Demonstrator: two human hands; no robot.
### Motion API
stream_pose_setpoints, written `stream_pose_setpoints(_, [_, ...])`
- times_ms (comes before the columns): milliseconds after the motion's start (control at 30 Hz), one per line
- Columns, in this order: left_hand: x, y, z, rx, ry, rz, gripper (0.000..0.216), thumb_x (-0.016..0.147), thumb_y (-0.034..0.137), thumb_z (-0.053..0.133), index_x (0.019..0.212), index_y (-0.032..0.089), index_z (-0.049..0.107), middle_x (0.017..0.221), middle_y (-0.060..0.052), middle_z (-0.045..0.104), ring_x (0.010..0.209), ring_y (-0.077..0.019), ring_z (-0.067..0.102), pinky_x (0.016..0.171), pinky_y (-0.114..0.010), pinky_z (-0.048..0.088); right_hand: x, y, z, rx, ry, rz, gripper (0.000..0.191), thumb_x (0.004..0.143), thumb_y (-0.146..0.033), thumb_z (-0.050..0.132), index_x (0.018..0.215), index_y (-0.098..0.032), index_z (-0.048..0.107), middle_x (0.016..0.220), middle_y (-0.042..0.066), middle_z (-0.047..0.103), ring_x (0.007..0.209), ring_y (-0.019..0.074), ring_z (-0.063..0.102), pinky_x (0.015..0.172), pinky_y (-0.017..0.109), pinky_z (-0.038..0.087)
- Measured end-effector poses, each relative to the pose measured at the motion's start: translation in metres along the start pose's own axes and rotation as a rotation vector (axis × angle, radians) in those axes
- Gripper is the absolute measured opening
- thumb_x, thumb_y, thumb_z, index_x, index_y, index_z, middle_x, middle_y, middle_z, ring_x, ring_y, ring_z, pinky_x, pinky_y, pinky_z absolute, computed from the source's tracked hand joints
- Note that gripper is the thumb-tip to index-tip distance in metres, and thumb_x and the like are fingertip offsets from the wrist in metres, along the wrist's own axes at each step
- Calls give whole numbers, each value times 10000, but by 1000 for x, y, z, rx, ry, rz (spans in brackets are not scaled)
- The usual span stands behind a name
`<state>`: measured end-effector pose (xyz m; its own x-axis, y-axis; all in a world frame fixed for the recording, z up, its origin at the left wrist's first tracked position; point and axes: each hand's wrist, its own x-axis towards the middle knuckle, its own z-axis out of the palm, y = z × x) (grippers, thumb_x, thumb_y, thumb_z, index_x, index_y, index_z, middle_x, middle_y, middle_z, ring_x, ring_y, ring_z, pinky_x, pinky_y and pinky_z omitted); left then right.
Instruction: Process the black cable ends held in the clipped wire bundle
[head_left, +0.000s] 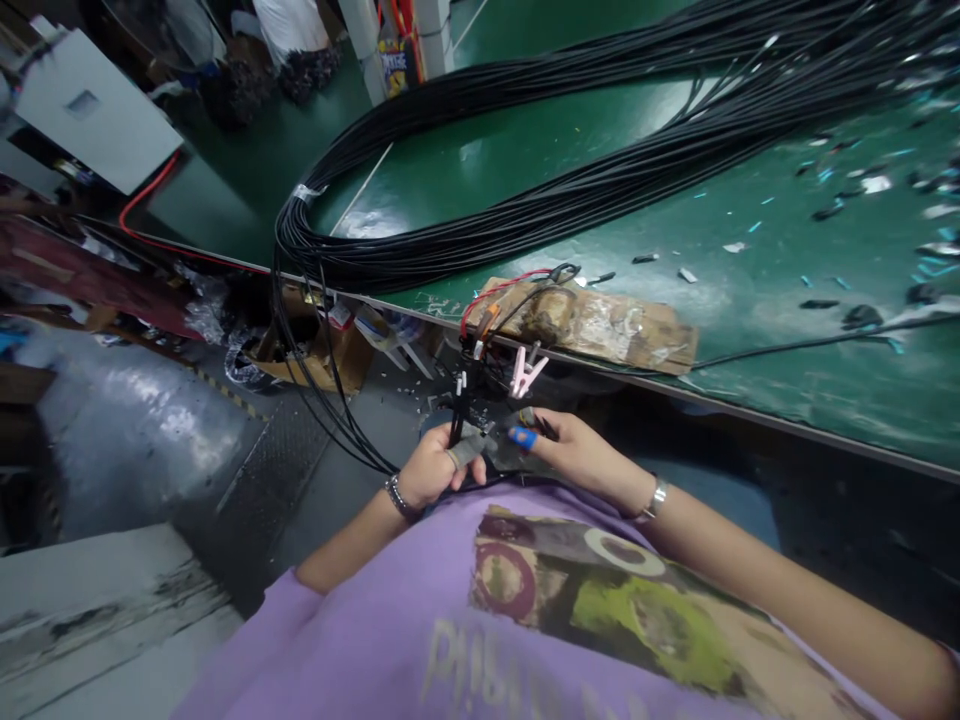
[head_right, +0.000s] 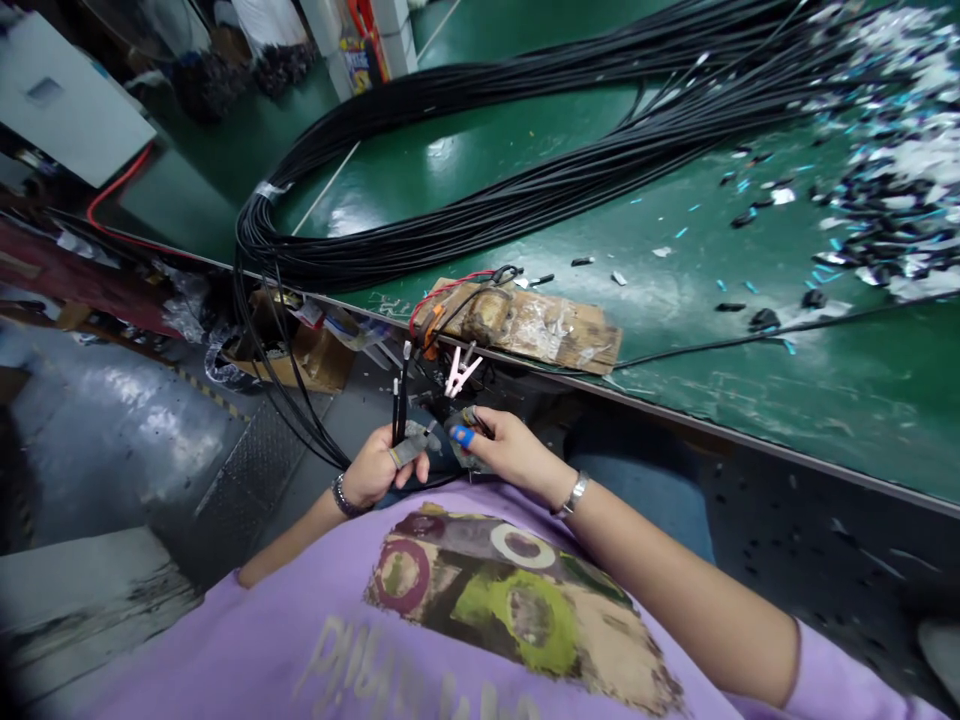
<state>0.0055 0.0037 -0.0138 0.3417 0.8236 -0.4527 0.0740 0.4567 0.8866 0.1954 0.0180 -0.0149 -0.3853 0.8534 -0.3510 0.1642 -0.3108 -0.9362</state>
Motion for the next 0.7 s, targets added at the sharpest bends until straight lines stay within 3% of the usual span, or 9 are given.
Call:
stream_pose_setpoints(233, [-1, 6, 6, 126, 71, 27, 301, 707, 426, 641, 681, 150, 523, 479, 35, 574, 315, -28, 370, 344, -159, 243, 6, -13, 16, 50, 43, -55, 408, 610, -549, 675, 701, -174, 542, 628, -21, 516, 586, 116, 431, 563, 261, 368])
stream_pose_setpoints(467, [-2, 7, 10, 104, 76, -5, 335, 700, 461, 634, 745, 135, 576, 465, 31, 564, 307, -36, 381, 337, -161, 249, 6, -5, 20, 301, 25, 81, 415, 559, -539, 724, 636, -169, 552, 469, -70, 420, 431, 61, 305, 424, 226, 225])
stream_pose_setpoints(700, [1, 3, 8, 51, 68, -1, 337, 724, 465, 614, 758, 132, 581, 468, 32, 561, 296, -34, 375, 326, -162, 235, 6, -7, 24, 391, 67, 116, 411, 513, -500, 765, 603, -158, 557, 466, -62, 451, 424, 51, 311, 420, 224, 209])
